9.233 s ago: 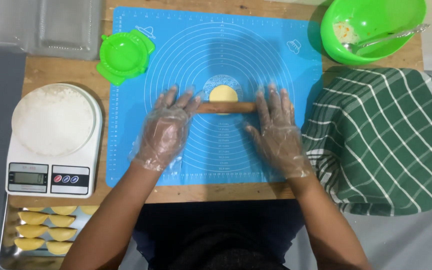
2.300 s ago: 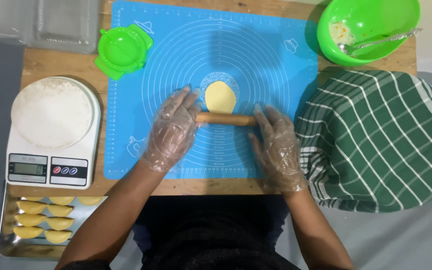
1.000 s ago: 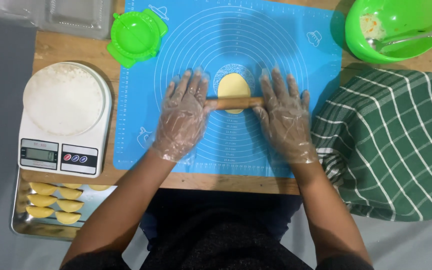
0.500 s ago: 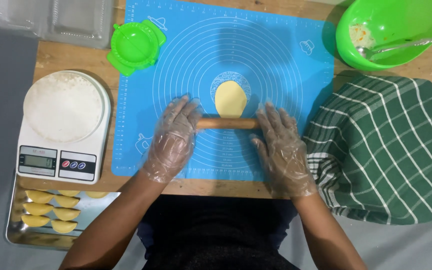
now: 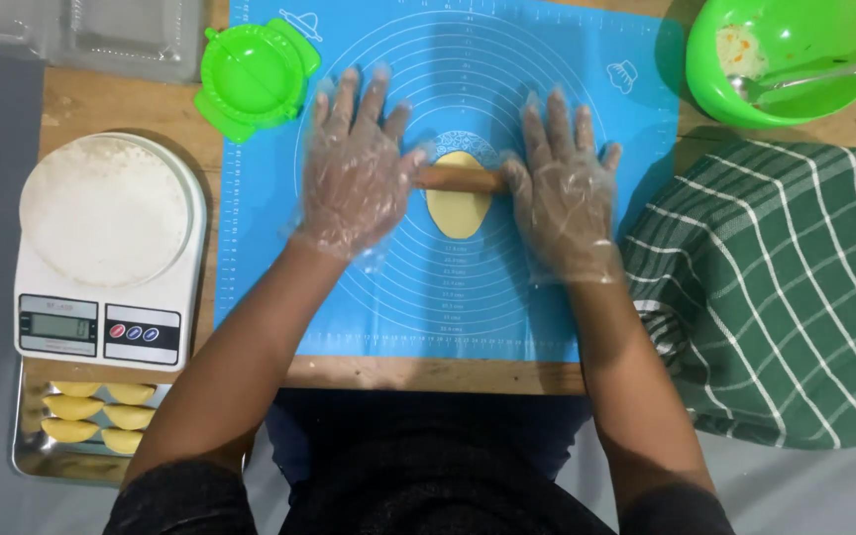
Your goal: Rolling out a small piece of dough using a wooden rolling pin on a silicone mat
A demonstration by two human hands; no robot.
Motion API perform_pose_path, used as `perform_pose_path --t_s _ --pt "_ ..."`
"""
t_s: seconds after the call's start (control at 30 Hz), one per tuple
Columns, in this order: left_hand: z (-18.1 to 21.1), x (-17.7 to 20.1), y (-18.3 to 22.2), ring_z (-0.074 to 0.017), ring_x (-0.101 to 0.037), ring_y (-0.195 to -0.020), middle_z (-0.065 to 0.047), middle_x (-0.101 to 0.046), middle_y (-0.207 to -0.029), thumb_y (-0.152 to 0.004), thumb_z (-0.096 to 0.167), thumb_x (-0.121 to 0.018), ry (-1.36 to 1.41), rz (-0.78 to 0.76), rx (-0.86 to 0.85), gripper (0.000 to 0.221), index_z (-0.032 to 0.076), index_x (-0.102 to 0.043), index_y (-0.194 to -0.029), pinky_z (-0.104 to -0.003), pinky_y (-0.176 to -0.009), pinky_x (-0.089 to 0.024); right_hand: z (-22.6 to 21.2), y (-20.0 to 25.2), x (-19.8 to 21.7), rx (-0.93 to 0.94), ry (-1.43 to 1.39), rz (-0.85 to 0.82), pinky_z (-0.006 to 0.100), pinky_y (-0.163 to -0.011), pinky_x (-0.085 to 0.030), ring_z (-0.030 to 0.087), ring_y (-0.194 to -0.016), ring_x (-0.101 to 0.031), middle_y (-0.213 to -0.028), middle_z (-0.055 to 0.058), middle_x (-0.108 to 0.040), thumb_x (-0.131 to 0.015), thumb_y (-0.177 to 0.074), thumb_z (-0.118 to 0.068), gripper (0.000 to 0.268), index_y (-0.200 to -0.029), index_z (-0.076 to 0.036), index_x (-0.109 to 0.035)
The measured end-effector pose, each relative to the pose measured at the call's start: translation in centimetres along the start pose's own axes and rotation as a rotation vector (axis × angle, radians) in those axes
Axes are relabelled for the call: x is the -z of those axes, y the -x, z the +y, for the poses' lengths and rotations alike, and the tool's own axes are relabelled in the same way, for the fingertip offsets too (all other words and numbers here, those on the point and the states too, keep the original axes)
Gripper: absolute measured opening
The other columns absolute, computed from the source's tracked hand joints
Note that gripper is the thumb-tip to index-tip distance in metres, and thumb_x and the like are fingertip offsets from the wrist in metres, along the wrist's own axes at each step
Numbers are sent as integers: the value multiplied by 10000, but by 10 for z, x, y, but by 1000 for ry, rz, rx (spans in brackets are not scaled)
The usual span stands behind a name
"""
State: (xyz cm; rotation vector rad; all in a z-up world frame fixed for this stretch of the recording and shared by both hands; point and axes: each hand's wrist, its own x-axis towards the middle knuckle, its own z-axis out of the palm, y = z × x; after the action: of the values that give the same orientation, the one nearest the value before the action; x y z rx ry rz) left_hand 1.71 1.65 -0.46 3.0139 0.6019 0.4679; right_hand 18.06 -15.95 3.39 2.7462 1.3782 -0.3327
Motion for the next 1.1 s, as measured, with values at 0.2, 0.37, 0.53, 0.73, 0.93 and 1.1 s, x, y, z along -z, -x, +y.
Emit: perform_pose_path --t_s 0.2,0.37,0.53,0.73,0.93,1.1 --pt "-18 -26 -29 -470 -370 -1455 -240 -465 -1574 -1149 439 -538 -10 142 -26 435 114 -730 -1366 -619 -1189 -280 4 -32 -1 -27 -47 80 755 -1148 -206 406 -1563 -137 -1714 77 -63 -251 -1111 -556 659 -1676 -218 -215" --pt "-33 -41 -48 -404 -485 -1410 -146 -640 -1466 -1161 505 -559 48 165 -178 495 94 -750 -962 -555 -1192 -298 -1 -46 12 -136 -69 -22 750 -1134 -224 387 -1552 -136 -1708 119 -98 -322 -1092 -534 655 -1655 -207 -249" --pt "-38 -28 -45 -408 -366 -1500 -129 -603 -1519 -1104 653 -379 195 -27 -282 682 87 -735 -972 -577 -1224 -169 3 -57 12 -129 -66 -1 784 -1095 -249 413 -1538 -160 -1701 139 -131 -298 -1092 -543 661 -1650 -192 -251" --pt "-39 -32 -31 -330 -291 -1564 -101 -524 -1611 -1116 599 -383 56 -73 -469 629 75 -729 -1074 -527 -1277 -108 9 -58 7 -104 -114 102 776 -1089 -245 430 -1518 -208 -1682 144 -201 -283 -1100 -521 635 -1635 -181 -295" --pt "2 21 -20 -333 -270 -1571 -94 -501 -1613 -1103 593 -362 -80 -208 -448 580 146 -730 -1136 -549 -1282 -101 3 -8 26 -139 -14 -11 695 -1113 -315 355 -1515 -305 -1690 99 -245 -260 -1104 -494 587 -1629 -241 -331" --pt "32 57 -13 -321 -274 -1561 -89 -466 -1616 -1029 469 -484 -124 -441 -375 455 141 -717 -1240 -576 -1260 -156 0 14 17 -157 59 2 718 -1107 -331 368 -1513 -331 -1689 137 -300 -266 -1108 -516 606 -1634 -236 -375"
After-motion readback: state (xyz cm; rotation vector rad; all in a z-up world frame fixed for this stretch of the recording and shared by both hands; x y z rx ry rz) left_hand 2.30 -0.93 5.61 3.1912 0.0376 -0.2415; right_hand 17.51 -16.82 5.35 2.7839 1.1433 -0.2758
